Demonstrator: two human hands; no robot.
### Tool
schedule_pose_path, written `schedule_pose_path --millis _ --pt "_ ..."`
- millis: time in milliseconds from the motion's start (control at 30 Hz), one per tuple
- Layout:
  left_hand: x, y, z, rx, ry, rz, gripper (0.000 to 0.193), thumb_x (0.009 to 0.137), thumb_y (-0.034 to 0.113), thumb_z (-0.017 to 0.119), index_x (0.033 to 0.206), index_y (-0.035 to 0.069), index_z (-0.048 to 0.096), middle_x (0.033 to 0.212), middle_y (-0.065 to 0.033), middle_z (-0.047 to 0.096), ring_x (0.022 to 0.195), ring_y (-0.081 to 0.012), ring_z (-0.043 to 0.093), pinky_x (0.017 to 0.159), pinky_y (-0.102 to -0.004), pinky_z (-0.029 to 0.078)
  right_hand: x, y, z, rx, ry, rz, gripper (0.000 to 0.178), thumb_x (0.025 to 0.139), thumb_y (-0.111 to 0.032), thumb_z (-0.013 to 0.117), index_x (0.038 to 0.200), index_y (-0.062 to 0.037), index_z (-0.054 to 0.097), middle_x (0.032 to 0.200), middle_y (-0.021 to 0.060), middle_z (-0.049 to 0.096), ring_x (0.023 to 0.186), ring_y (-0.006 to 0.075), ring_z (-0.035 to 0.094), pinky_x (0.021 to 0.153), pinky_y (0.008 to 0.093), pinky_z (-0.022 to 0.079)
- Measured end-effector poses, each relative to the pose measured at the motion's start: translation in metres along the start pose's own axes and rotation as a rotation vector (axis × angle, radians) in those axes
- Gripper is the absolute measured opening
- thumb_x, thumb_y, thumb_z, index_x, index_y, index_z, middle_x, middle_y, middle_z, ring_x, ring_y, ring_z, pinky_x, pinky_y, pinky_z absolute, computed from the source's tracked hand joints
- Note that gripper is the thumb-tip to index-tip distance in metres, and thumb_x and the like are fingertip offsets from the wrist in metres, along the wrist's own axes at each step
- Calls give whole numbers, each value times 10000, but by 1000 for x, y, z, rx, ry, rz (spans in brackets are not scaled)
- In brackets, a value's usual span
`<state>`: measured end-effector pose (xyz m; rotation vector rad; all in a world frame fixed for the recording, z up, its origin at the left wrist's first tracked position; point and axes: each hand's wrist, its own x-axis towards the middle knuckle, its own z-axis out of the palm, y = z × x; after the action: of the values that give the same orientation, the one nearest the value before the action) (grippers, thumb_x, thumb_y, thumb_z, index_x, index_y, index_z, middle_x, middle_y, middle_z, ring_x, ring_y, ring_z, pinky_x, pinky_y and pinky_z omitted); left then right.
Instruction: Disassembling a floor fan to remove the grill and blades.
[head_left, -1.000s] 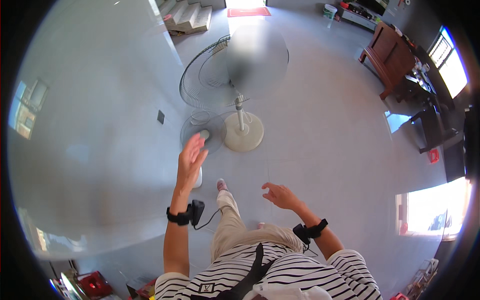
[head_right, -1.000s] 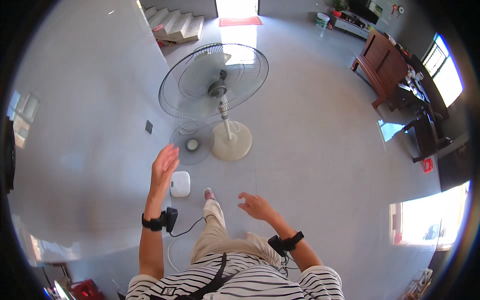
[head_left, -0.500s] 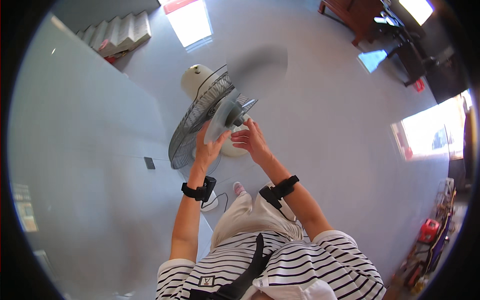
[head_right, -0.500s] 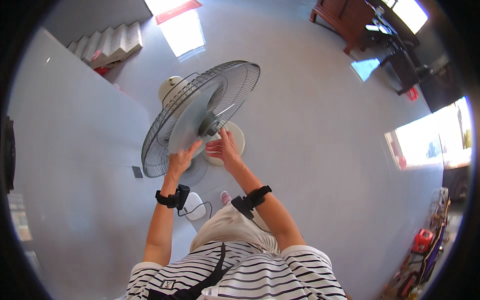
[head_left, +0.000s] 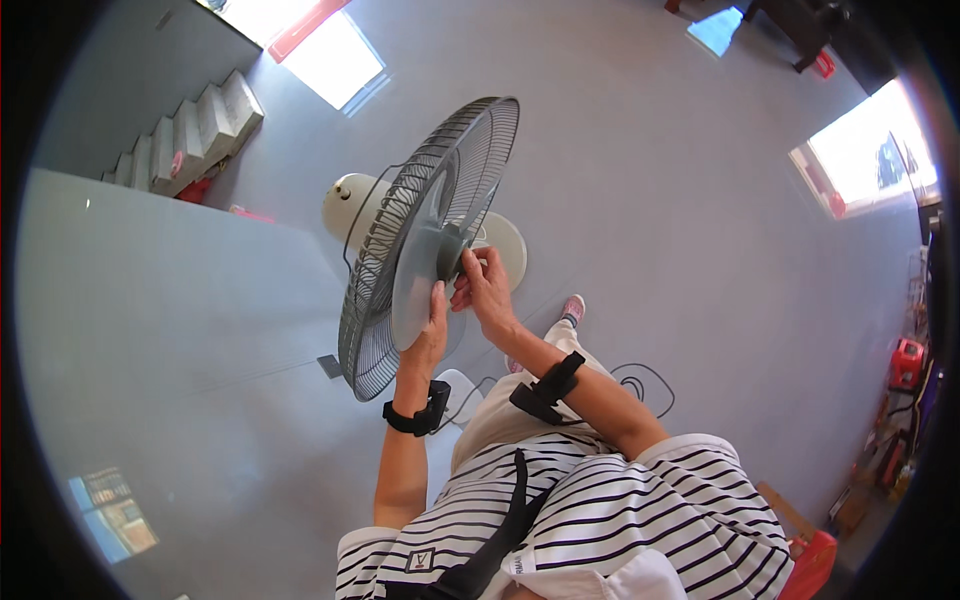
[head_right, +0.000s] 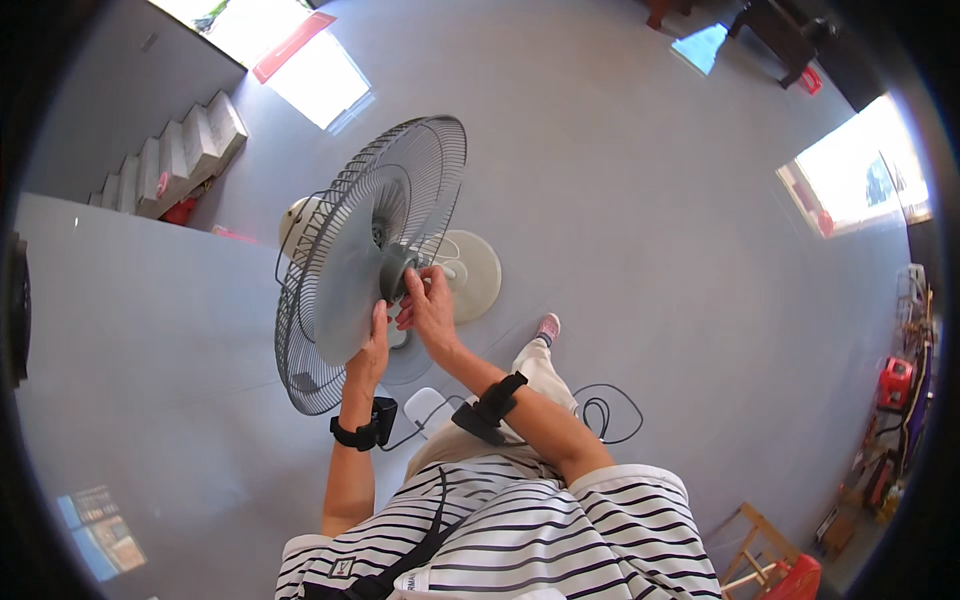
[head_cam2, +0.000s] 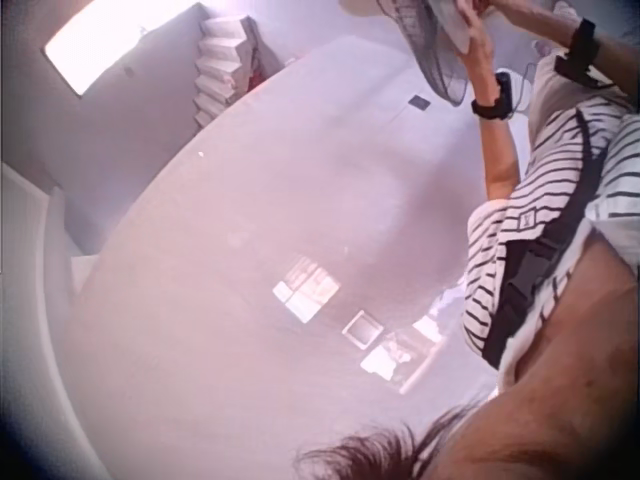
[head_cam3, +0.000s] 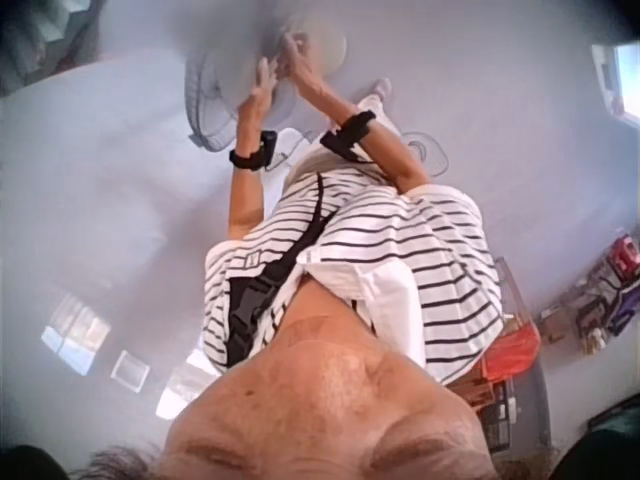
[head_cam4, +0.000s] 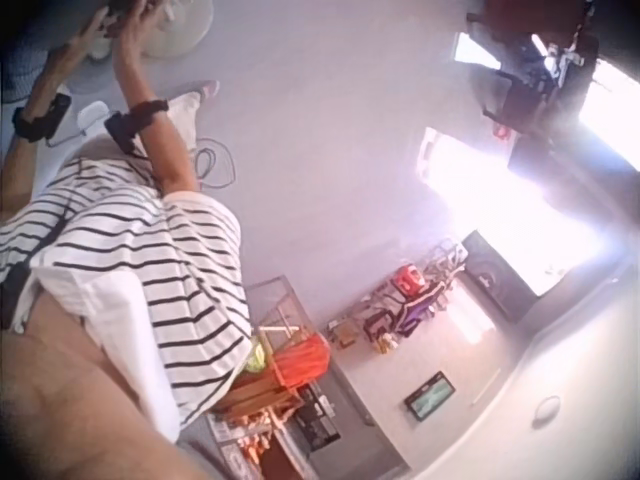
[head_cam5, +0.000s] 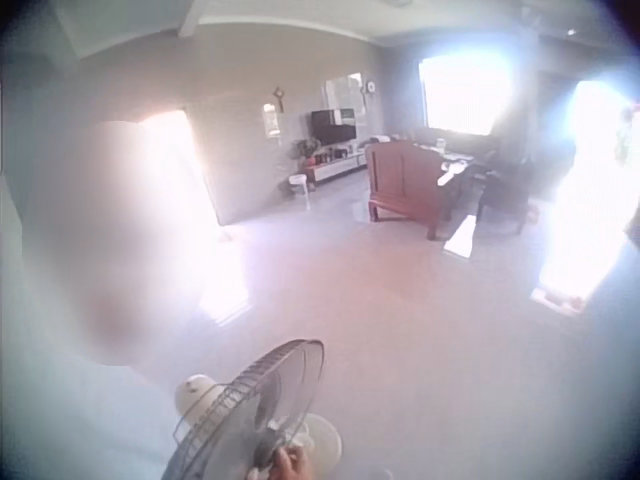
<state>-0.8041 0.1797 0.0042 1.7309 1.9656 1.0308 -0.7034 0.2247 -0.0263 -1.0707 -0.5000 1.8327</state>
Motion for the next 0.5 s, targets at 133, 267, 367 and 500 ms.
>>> schedule_pose_path --millis 133,267,367,500 --pt "-2 1 4 -142 -61 -93 287 906 205 425 864 -35 577 718 -136 620 629 -249 607 579 -325 474 3 8 2 -84 11 -201 215 907 -241 464 938 -41 393 625 56 494 426 105 492 366 227 417" --pt "4 17 5 -516 -200 -301 349 939 192 346 828 -56 565 744 -108 632 634 -170 612 620 -267 508 1 9 -3 -155 55 -269 189 909 -213 462 926 -37 396 605 39 475 406 87 451 349 222 371" --pt "1 18 2 -501 -211 -289 361 945 193 330 829 -61 560 751 -111 632 640 -159 613 631 -260 513 1 13 -4 -287 110 -418 177 906 -203 468 907 -38 403 590 23 453 401 72 412 342 223 335" --pt "-1 12 1 -537 -193 -266 346 938 210 355 890 -75 545 775 -143 629 661 -202 627 642 -290 526 -1 15 0 -345 151 -478 181 883 -187 502 887 -30 412 596 73 455 477 151 431 441 286 361"
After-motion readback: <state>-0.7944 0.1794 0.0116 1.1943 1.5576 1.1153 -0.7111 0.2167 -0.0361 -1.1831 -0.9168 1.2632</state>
